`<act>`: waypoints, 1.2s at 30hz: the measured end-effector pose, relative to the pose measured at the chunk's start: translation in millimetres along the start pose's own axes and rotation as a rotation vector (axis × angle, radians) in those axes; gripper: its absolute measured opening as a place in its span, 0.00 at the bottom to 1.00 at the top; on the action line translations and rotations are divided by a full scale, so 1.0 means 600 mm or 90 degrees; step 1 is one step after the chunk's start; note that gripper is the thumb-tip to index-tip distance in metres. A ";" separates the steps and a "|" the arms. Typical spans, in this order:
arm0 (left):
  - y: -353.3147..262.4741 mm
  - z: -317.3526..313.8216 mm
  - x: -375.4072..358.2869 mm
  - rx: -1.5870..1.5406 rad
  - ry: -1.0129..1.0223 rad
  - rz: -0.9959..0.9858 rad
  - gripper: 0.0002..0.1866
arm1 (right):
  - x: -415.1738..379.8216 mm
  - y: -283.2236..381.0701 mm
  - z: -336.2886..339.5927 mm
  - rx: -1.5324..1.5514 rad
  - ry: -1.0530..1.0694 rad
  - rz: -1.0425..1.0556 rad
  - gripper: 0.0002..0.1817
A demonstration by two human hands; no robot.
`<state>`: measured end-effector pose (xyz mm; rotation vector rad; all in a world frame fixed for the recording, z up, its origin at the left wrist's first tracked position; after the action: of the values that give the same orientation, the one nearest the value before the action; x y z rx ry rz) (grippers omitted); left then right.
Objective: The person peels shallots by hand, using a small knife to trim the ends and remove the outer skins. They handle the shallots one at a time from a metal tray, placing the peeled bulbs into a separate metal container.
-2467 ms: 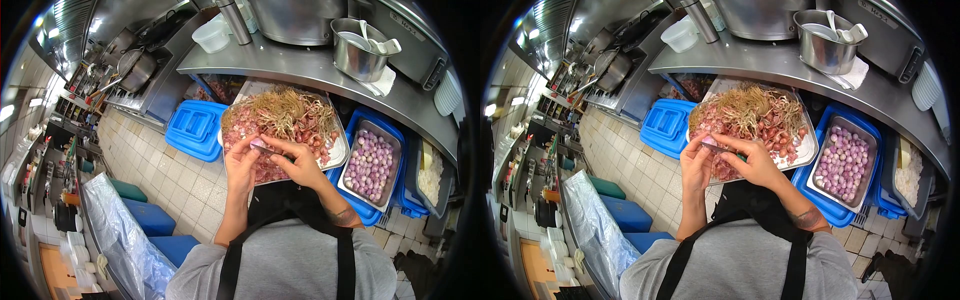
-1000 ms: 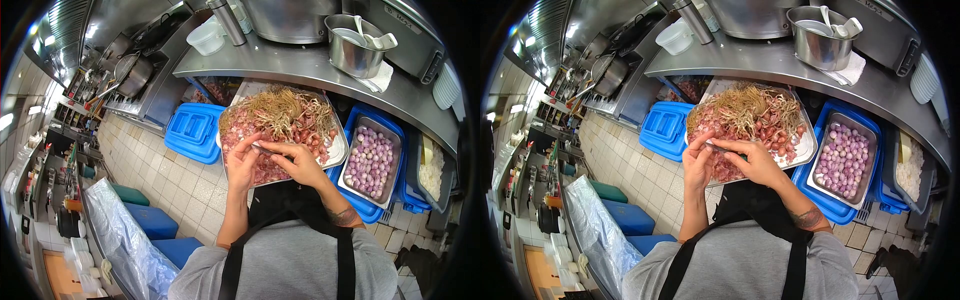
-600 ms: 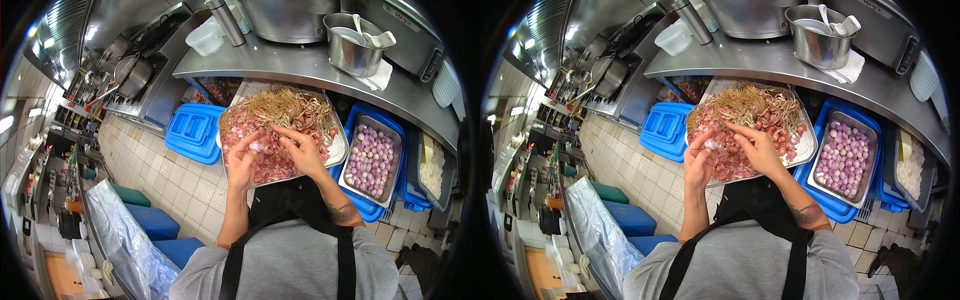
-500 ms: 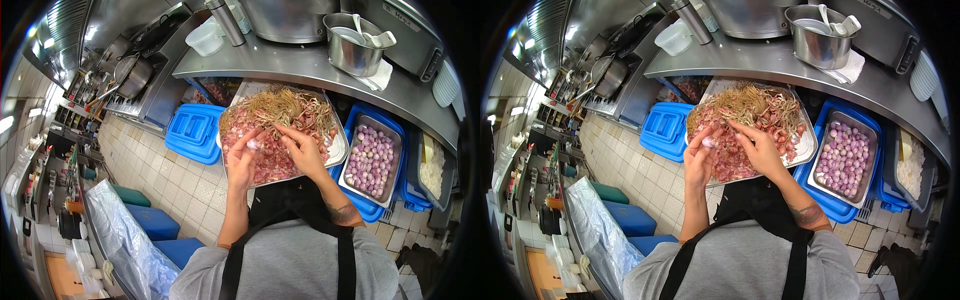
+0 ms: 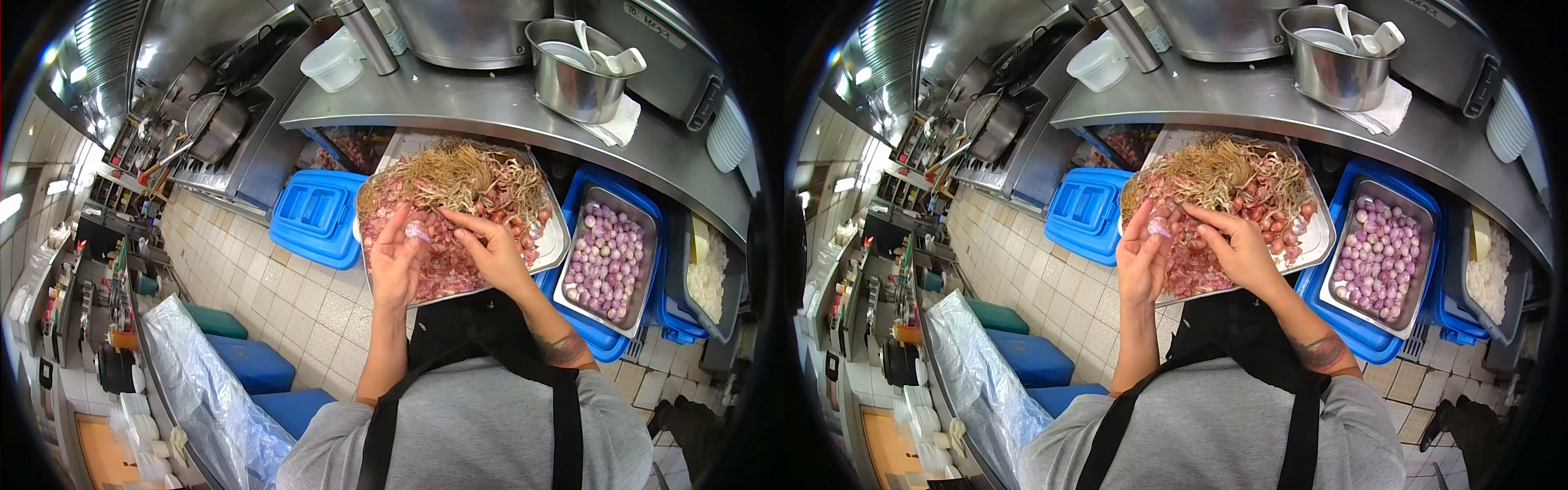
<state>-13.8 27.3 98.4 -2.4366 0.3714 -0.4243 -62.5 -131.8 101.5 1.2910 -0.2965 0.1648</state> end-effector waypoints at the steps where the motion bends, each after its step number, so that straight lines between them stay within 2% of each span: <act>1: 0.002 -0.001 0.002 -0.007 -0.013 -0.003 0.24 | -0.001 0.002 0.001 -0.036 -0.013 0.007 0.19; 4: 0.011 0.018 0.004 0.021 -0.008 -0.047 0.22 | -0.008 0.020 -0.004 -0.030 0.000 0.040 0.20; 8: 0.009 0.004 0.003 0.017 0.003 -0.020 0.21 | -0.011 0.032 0.001 0.015 0.075 0.029 0.20; 11: 0.005 0.000 0.002 0.032 0.005 -0.016 0.21 | -0.011 0.027 0.000 0.013 0.068 0.061 0.20; 17: 0.007 0.009 -0.001 0.073 -0.022 -0.029 0.21 | -0.011 0.030 -0.002 -0.088 0.033 0.059 0.18; 20: 0.006 0.001 -0.003 0.066 -0.041 -0.036 0.21 | -0.010 0.024 -0.013 -0.120 -0.061 0.168 0.17; 23: 0.006 -0.006 -0.006 0.036 -0.038 -0.043 0.22 | -0.014 0.009 -0.017 0.238 0.097 -0.127 0.18; 26: 0.008 -0.004 -0.007 0.032 -0.005 -0.040 0.22 | -0.007 0.001 -0.019 0.430 0.080 -0.178 0.18; 29: 0.008 -0.014 -0.005 0.037 0.007 -0.034 0.22 | -0.002 -0.016 -0.015 0.347 0.036 -0.159 0.18; 32: 0.007 -0.027 -0.004 0.031 0.021 -0.034 0.22 | -0.001 -0.006 -0.008 0.142 -0.036 -0.071 0.18; 36: 0.011 -0.023 -0.001 0.044 0.012 -0.030 0.22 | -0.008 0.030 -0.003 0.013 -0.022 0.054 0.20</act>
<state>-20.8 15.2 104.3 -2.3798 0.3019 -0.4727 -72.2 -124.9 116.2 1.3040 -0.3801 0.2179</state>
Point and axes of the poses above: each hand's wrist, its own x-axis towards the middle knuckle, its own z-axis out of the back of the hand, y = z × x, the point moved 2 cm from there along x, towards the middle knuckle, and after that the axes turned 12 degrees about -x, right-handed, at the moved point
